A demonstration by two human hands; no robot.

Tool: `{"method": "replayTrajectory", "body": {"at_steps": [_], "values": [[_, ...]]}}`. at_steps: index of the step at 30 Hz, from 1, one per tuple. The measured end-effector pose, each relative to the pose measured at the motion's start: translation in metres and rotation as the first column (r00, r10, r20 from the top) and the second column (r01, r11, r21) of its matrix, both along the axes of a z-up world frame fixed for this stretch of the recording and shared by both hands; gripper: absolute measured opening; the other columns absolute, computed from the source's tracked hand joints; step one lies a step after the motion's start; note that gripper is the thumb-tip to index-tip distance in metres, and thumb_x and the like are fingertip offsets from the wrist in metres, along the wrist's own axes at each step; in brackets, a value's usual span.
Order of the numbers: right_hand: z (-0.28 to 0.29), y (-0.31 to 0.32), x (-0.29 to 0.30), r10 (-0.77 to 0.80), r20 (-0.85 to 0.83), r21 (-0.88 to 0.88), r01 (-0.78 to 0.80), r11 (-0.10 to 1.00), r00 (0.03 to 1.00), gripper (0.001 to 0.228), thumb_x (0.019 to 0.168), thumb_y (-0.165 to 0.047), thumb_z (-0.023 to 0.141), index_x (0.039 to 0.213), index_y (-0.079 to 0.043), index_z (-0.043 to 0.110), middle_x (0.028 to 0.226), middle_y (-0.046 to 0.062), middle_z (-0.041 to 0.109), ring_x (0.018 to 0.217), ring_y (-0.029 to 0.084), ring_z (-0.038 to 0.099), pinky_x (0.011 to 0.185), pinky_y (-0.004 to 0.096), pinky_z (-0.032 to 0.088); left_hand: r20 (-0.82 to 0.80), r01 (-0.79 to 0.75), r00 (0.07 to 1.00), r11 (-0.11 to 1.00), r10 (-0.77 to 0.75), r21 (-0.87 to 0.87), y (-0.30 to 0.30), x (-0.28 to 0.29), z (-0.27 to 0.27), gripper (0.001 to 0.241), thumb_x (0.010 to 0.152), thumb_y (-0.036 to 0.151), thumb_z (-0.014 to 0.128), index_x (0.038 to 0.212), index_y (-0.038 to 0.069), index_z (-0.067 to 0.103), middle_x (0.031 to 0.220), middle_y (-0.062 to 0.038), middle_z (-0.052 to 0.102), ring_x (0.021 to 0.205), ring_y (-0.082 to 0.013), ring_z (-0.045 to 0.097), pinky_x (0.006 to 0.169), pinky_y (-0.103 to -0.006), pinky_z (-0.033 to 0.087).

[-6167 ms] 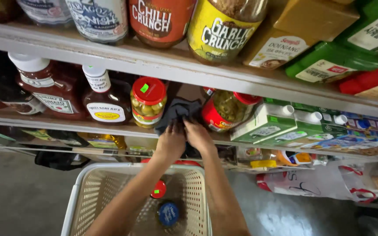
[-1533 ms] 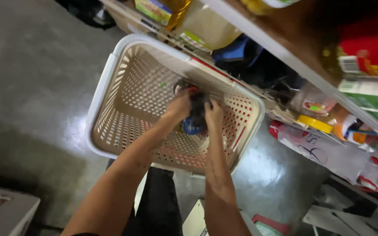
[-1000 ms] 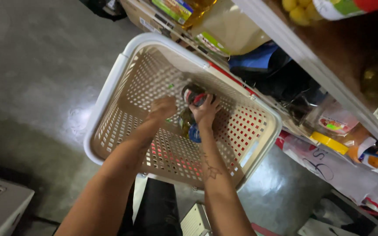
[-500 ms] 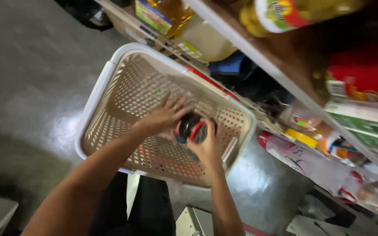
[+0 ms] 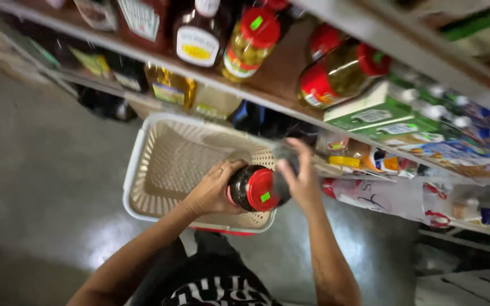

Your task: The recorder is taking jars off a grocery shelf, wiping them down with a cloth, and either placing them back or into a basket.

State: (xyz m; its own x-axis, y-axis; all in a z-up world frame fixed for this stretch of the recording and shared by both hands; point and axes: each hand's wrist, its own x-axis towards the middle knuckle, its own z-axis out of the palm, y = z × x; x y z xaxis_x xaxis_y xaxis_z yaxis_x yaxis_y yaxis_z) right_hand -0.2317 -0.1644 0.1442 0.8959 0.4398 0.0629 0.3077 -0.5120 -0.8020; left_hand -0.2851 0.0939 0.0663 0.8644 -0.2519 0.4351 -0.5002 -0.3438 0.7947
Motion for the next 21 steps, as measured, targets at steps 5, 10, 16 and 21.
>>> {"method": "replayTrajectory", "body": {"at_steps": [5, 10, 16, 21], "values": [[0.091, 0.008, -0.007, -0.541, -0.051, 0.178, 0.541, 0.822, 0.839, 0.044, 0.096, -0.034, 0.071, 0.133, -0.013, 0.066, 0.132, 0.017, 0.069, 0.119, 0.030, 0.064, 0.108, 0.041, 0.049, -0.169, 0.039, 0.985, 0.999, -0.039, -0.004, 0.021, -0.007, 0.054, 0.117, 0.052, 0.049, 0.100, 0.144, 0.004, 0.042, 0.136, -0.021, 0.058, 0.128, -0.0397, 0.058, 0.108, -0.0465, 0.047], [0.136, 0.080, -0.035, 0.017, 0.451, 0.006, -0.022, 1.000, 0.892, 0.034, 0.098, -0.026, 0.068, 0.128, -0.009, 0.072, 0.144, 0.016, 0.060, 0.137, 0.031, 0.055, 0.117, 0.043, 0.041, -0.285, 0.000, 0.959, 0.999, 0.012, 0.042, 0.029, 0.002, 0.072, 0.121, 0.048, 0.047, 0.098, 0.146, 0.007, 0.041, 0.134, -0.020, 0.060, 0.124, -0.0404, 0.059, 0.104, -0.0464, 0.048], [0.058, 0.078, 0.017, -0.164, -0.127, 0.675, 0.206, 0.709, 0.978, 0.044, 0.103, -0.028, 0.070, 0.135, 0.002, 0.065, 0.137, 0.019, 0.064, 0.127, 0.030, 0.059, 0.112, 0.042, 0.046, -0.250, -0.035, 0.967, 0.952, -0.044, -0.305, 0.027, 0.003, 0.071, 0.114, 0.058, 0.046, 0.097, 0.148, 0.005, 0.042, 0.136, -0.015, 0.064, 0.126, -0.0319, 0.063, 0.109, -0.0429, 0.049], [0.064, 0.108, -0.030, -0.256, -0.071, 0.783, 0.213, 0.584, 0.964, 0.065, 0.105, -0.040, 0.058, 0.152, 0.003, 0.049, 0.148, 0.010, 0.061, 0.138, 0.023, 0.055, 0.120, 0.037, 0.040, -0.194, 0.009, 0.924, 0.525, -0.330, -0.851, 0.010, 0.032, 0.073, 0.089, 0.078, 0.036, 0.089, 0.149, 0.007, 0.044, 0.136, -0.008, 0.063, 0.122, -0.0200, 0.061, 0.108, -0.0398, 0.050]]}}
